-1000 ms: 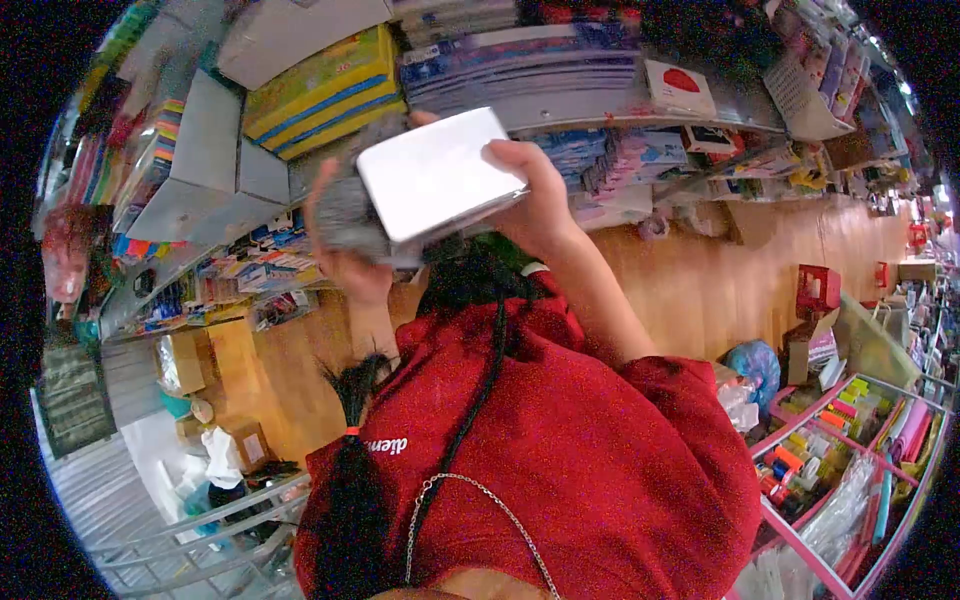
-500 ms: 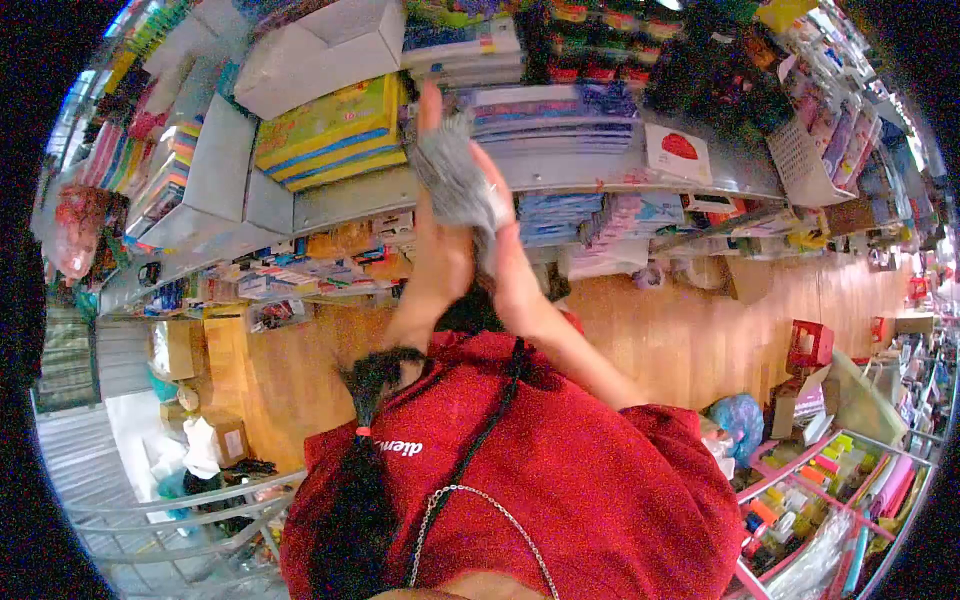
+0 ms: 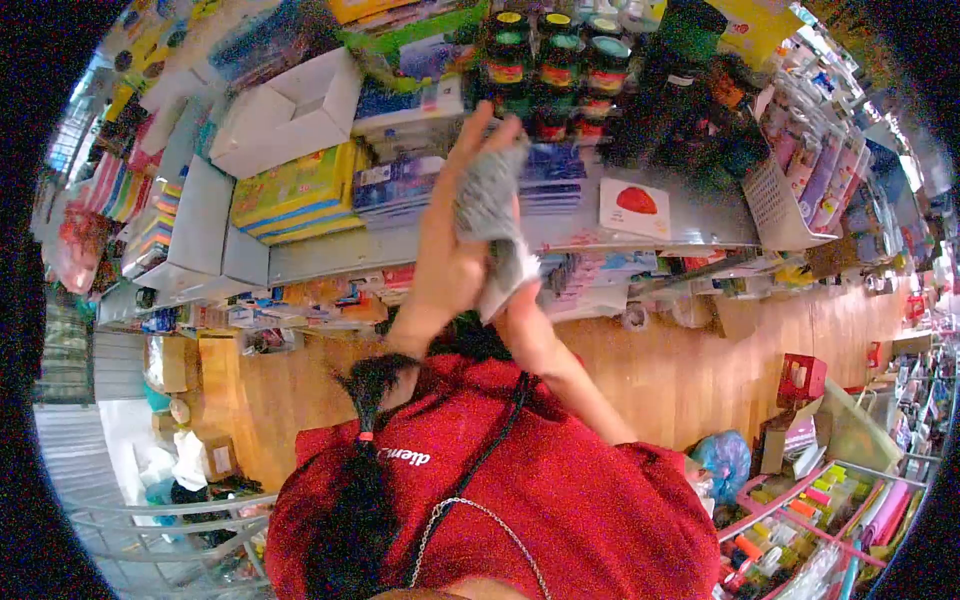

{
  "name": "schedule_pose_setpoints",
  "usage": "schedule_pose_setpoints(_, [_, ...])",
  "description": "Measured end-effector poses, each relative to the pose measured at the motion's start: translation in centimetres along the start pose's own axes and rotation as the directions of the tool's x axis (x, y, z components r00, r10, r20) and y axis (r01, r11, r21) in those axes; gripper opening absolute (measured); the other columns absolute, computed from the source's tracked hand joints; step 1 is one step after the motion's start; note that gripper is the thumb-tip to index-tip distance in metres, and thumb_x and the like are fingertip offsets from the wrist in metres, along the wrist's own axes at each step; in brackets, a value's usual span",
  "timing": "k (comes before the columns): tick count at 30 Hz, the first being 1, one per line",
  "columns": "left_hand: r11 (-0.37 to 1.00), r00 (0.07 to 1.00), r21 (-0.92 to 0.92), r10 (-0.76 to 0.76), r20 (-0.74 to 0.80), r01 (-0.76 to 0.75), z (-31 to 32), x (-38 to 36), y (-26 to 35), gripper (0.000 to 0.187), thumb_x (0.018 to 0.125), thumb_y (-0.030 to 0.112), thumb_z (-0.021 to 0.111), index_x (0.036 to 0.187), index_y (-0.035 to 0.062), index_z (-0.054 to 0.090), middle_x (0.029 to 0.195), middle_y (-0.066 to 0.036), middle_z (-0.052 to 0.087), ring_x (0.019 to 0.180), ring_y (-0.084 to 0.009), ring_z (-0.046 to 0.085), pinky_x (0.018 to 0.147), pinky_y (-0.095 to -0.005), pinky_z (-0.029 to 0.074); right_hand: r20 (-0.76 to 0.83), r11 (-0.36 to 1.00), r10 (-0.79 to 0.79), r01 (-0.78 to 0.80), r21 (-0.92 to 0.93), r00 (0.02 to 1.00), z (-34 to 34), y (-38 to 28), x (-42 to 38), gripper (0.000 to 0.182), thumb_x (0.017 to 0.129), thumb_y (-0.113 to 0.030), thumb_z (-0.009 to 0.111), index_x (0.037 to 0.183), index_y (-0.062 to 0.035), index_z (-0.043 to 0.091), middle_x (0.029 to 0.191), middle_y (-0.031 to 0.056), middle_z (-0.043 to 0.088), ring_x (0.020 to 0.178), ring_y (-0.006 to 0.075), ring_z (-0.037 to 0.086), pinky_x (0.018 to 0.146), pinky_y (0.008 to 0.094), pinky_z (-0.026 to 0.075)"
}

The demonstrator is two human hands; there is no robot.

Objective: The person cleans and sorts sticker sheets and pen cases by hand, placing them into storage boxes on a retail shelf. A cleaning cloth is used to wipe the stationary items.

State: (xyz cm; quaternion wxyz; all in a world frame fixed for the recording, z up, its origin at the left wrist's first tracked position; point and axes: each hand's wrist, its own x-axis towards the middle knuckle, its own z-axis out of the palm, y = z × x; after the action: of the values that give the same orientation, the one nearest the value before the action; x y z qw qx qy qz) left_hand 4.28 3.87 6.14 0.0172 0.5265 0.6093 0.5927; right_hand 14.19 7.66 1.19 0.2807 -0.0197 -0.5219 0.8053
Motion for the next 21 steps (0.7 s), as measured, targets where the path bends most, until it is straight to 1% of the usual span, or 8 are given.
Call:
schedule_pose_setpoints(2, [0.905,0.995,-0.413,-0.101,0.018,0.099,0.9,0.3,-1.8,0.068,0.066,0.015,0.06,0.13,0.009,0.037,0.138,-0.014,0.027,0.128,-0.029,0.024,0.102,-0.0423,0.021,0.02,0.987,-0.149,0.149,-0.058,0.989,0.3,-0.7,0.9,0.084,0.079,-0.066,0.033,0.139,-0.0153,0.002,0.144,0.0071,0.008,0.131,0.0229,0.013,0.105,0.0357,0.013])
schedule_pose_setpoints(3, [0.916,0.989,-0.377,-0.146,-0.005,0.134,2.1,-0.3,-1.0,0.069,0.067,0.012,0.062,0.13,0.0071,0.035,0.139,-0.015,0.024,0.128,-0.0274,0.023,0.104,-0.0358,0.018,-0.009,0.979,-0.195,0.194,-0.062,0.981,-0.2,-1.1,1.0,0.085,0.079,-0.067,0.033,0.139,-0.0154,0.001,0.144,0.0073,0.008,0.131,0.0231,0.014,0.105,0.0361,0.013])
schedule_pose_setpoints(5, [0.973,0.999,-0.226,0.045,0.014,-0.041,4.5,-2.2,-0.9,0.069,0.067,0.021,0.064,0.13,0.0125,0.037,0.14,-0.016,0.021,0.129,-0.0313,0.021,0.104,-0.0423,0.015,-0.062,0.969,-0.244,0.245,0.013,0.968,-1.3,-2.5,1.5,0.088,0.076,-0.069,0.033,0.139,-0.0156,0.001,0.143,0.0078,0.009,0.131,0.0237,0.015,0.105,0.037,0.013])
schedule_pose_setpoints(9, [0.953,0.961,0.121,0.273,0.046,-0.277,6.6,-1.5,-1.1,0.069,0.063,0.029,0.066,0.127,0.0201,0.043,0.14,-0.015,0.022,0.129,-0.0349,0.019,0.1,-0.0557,0.012,-0.063,0.995,-0.027,0.033,0.094,0.998,-4.2,-3.8,0.8,0.089,0.075,-0.07,0.034,0.139,-0.016,0.004,0.143,0.0073,0.012,0.13,0.0239,0.016,0.105,0.0379,0.014])
schedule_pose_setpoints(12, [0.933,0.957,0.231,0.244,0.155,-0.275,4.8,2.6,0.4,0.064,0.062,0.028,0.065,0.123,0.0208,0.046,0.139,-0.013,0.025,0.128,-0.0347,0.021,0.097,-0.0599,0.013,-0.05,0.992,0.113,-0.109,0.06,0.992,-5.6,-3.6,0.2,0.087,0.076,-0.069,0.034,0.139,-0.0157,0.007,0.143,0.0059,0.013,0.13,0.0236,0.016,0.105,0.0384,0.014])
schedule_pose_setpoints(16, [0.991,0.999,-0.133,0.03,-0.024,-0.033,5.9,3.4,-1.3,0.062,0.063,0.026,0.064,0.123,0.0217,0.047,0.138,-0.011,0.028,0.127,-0.0332,0.025,0.098,-0.057,0.015,-0.074,0.991,-0.1,0.092,-0.1,0.992,-5.5,-3.8,0.9,0.085,0.077,-0.067,0.036,0.138,-0.0141,0.011,0.142,0.0041,0.015,0.13,0.0234,0.015,0.106,0.0398,0.013])
schedule_pose_setpoints(20, [0.867,0.935,0.359,0.349,0.058,-0.346,8.2,0.8,-0.4,0.069,0.059,0.025,0.066,0.124,0.0252,0.045,0.139,-0.008,0.028,0.128,-0.0278,0.025,0.101,-0.0509,0.014,-0.207,0.997,-0.065,0.069,0.015,0.976,-7.4,-4.8,0.4,0.083,0.08,-0.068,0.02,0.138,-0.0093,0.012,0.142,0.0103,0.014,0.13,0.0269,0.016,0.105,0.0359,0.016])
schedule_pose_setpoints(21, [0.888,0.935,0.294,0.326,0.141,-0.354,8.0,0.5,0.9,0.076,0.054,0.025,0.068,0.125,0.0273,0.043,0.139,-0.004,0.028,0.128,-0.0241,0.025,0.103,-0.0478,0.014,-0.363,0.887,0.107,0.076,0.455,0.926,-7.7,-4.8,0.2,0.067,0.087,-0.056,0.025,0.13,-0.0043,0.032,0.136,0.0158,0.028,0.124,0.0296,0.03,0.098,0.0361,0.027])
